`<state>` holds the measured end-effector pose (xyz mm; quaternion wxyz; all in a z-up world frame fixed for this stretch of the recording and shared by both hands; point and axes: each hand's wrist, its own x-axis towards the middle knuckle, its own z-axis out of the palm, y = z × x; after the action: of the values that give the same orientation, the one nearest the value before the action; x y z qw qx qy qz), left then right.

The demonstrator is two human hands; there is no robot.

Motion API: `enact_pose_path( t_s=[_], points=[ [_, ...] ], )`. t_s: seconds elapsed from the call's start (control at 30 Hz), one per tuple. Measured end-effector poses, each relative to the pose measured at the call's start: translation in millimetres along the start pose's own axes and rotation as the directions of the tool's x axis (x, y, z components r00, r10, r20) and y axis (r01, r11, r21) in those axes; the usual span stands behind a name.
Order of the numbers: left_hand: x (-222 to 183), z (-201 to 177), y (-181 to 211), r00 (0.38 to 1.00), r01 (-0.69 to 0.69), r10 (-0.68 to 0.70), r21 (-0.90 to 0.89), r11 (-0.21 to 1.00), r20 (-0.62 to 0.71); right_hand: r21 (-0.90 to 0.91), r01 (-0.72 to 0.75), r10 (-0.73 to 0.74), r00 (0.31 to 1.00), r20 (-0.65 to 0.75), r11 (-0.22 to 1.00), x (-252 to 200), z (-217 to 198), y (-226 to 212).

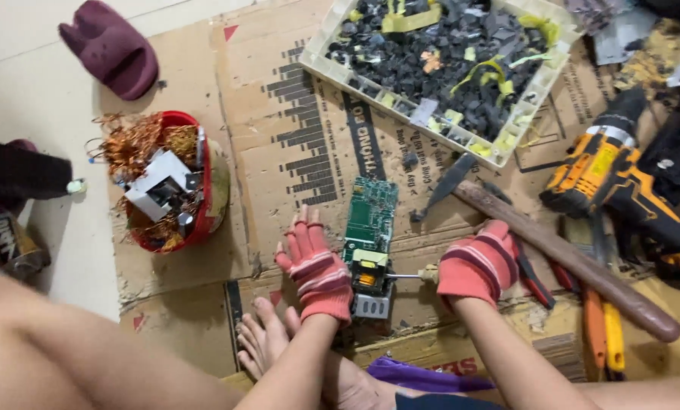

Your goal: The person uses a screwdriver to remove screws from a small electronic component mounted on a circuit board. They then use pliers to pull off a black plastic part from the component. The person continues to unscrew and remove parts from the board.

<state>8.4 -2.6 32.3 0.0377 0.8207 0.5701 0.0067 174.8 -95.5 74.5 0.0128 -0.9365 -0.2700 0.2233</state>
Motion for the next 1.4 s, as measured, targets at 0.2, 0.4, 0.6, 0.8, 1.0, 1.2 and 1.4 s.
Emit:
enact_pose_path(
  t_s=[0.2, 0.4, 0.6, 0.8, 1.0, 1.2, 1.4],
  points=[
    [0.0, 2.9, -0.1, 0.999, 0.036, -0.036, -0.017, 0.999, 0.002, -0.001, 0.047, -0.046, 0.99, -0.133, 0.999, -8.2, -10.5, -2.3],
    [-10.5, 3.8, 0.5, 0.999, 0.036, -0.037, -0.028, 0.999, -0.027, 0.01, 0.057, -0.053, 0.972, -0.23, 0.998, -27.5, -17.1, 2.4],
    [-8.7, 14.7, -3.3, 0.998, 0.06, -0.06, -0.044, 0.997, -0.011, 0.006, 0.045, -0.042, 0.975, -0.218, 0.999, -21.8, -6.7, 5.2],
    [-4.4, 6.8, -3.6, 0.999, 0.021, -0.023, -0.064, 0.998, -0.03, 0.023, -0.001, 0.005, 0.985, -0.173, 1.0, 3.6, 13.1, 8.3],
    [-6.6, 1.8, -0.1, 0.997, -0.008, 0.002, -0.084, 0.996, -0.072, 0.08, 0.015, 0.008, 0.96, -0.282, 0.997, -7.9, 5.2, 11.4],
    [-11.5, -26.8, 10.3, 0.996, 0.0, -0.007, -0.078, 0.997, -0.091, 0.11, 0.002, 0.039, 0.93, -0.367, 0.994, -19.9, -2.3, 11.1],
    [-9.7, 7.3, 0.8, 0.996, 0.004, -0.014, -0.123, 0.992, -0.083, 0.105, -0.018, 0.053, 0.936, -0.348, 0.994, -13.4, 12.7, 15.6]
  ],
)
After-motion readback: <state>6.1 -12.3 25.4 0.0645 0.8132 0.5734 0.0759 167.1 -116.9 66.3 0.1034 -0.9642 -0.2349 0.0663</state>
